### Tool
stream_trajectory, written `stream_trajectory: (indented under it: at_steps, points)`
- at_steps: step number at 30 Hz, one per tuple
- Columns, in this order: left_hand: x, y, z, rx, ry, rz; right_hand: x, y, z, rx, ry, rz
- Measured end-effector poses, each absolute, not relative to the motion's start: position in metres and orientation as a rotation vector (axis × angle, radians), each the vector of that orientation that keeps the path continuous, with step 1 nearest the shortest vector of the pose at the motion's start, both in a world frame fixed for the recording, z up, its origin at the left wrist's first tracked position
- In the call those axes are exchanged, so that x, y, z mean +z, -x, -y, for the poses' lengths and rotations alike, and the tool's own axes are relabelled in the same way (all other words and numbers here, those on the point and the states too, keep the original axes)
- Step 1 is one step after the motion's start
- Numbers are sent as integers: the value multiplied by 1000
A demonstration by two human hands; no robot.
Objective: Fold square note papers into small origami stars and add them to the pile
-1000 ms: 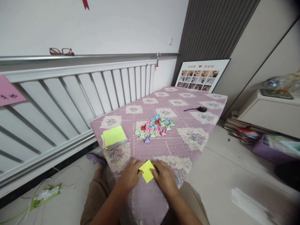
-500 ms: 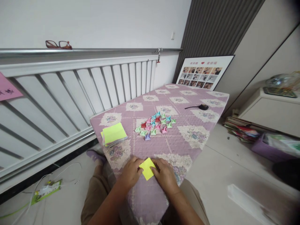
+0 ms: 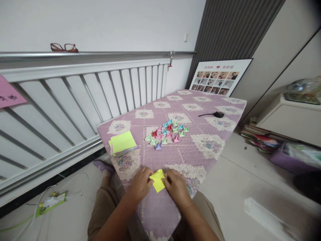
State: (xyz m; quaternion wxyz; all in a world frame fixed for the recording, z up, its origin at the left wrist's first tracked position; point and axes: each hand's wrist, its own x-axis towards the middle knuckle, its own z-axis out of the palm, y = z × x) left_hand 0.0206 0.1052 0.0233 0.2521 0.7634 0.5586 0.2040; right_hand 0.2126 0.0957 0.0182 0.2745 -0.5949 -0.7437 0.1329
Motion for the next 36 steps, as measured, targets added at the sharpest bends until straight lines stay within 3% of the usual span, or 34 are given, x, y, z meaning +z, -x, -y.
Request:
stream_trajectory:
  at_steps: [36]
  points:
    - [27,-16,-103,-26,-2659,-1454,7,-220,-83,57,1344,2379]
